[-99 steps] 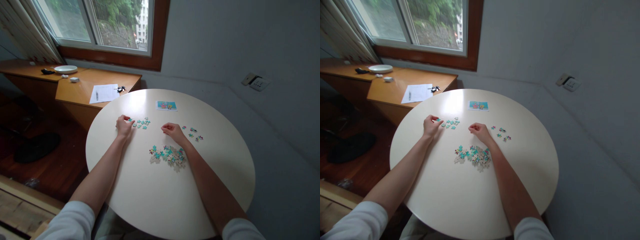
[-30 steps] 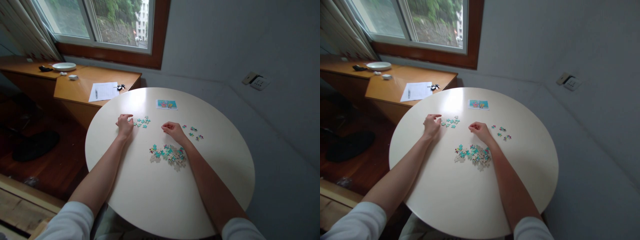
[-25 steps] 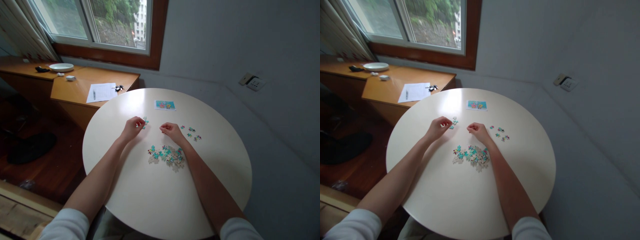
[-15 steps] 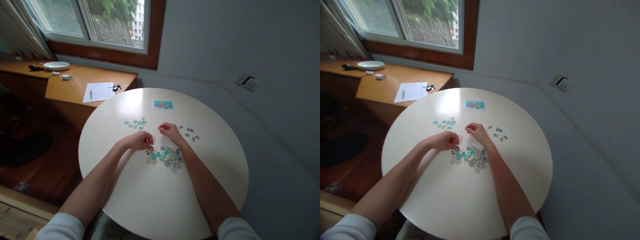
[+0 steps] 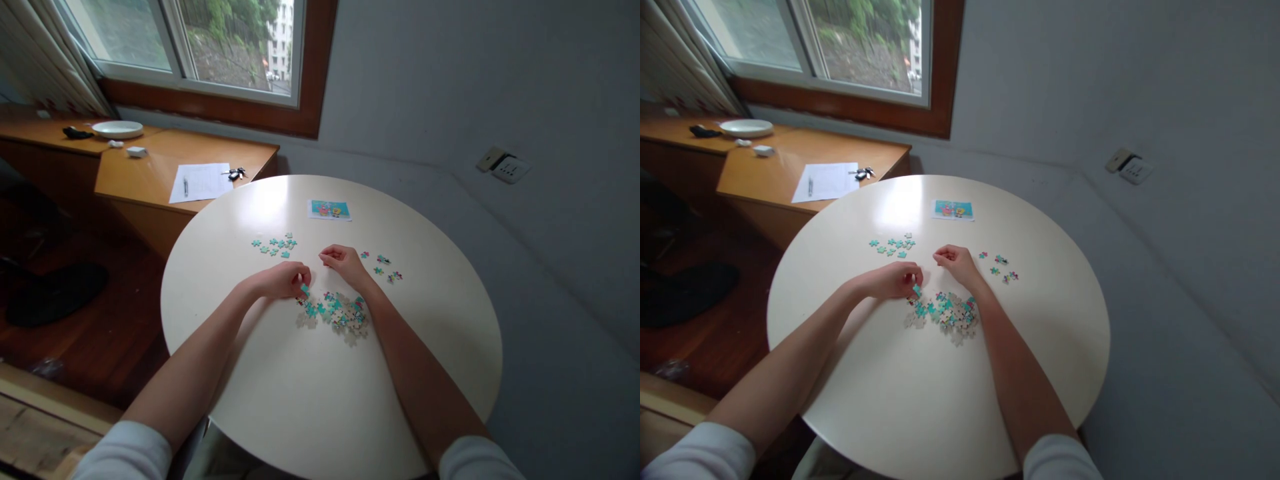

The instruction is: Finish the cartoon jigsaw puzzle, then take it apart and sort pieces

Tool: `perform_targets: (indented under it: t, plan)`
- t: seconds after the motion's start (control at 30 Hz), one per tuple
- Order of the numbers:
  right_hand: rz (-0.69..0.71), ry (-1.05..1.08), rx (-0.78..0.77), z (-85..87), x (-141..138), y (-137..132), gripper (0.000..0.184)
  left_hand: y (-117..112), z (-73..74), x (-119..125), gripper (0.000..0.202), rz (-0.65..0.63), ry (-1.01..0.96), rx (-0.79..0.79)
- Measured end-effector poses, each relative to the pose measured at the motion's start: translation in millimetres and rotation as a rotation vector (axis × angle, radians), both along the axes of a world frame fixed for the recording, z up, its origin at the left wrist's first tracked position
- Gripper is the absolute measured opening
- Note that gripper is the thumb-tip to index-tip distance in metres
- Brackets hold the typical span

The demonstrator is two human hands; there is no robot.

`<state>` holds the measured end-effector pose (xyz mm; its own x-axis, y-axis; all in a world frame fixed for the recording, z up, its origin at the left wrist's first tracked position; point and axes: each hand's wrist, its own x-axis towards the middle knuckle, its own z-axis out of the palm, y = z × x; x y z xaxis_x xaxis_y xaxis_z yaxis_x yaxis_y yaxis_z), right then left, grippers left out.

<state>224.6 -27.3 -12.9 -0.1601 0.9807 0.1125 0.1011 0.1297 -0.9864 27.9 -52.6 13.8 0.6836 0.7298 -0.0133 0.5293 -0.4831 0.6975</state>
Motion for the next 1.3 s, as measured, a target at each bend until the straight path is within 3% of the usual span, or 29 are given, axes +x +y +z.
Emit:
perform_targets:
  t: [0.3,0.43,0.57,0.77,0.93,1.3]
  plan:
    - [-0.001,0.009,-0.014,1.5,0,-1,0.033,3,1.6,-3,0.011,0.000,-0.105,-0.098]
    - [0.001,0.024,-0.024,1.2,-1,-1,0.033,9,-5.7,0,0.003,0.179,-0.304,-0.112]
    - [0.020,-0.025,0.001,3.0,0,-1,0.031,16,-15.7,5,0.011,0.412,-0.558,-0.170]
    - [0.083,-0.160,0.057,8.9,0,-5,0.030,20,-21.9,11,0.013,0.545,-0.707,-0.201]
    - [0.102,-0.186,0.073,9.0,-1,-7,0.030,21,-27.8,14,0.014,0.578,-0.719,-0.126]
    - [0.080,-0.165,0.087,7.1,0,-6,0.028,18,-29.7,15,0.014,0.503,-0.685,-0.098]
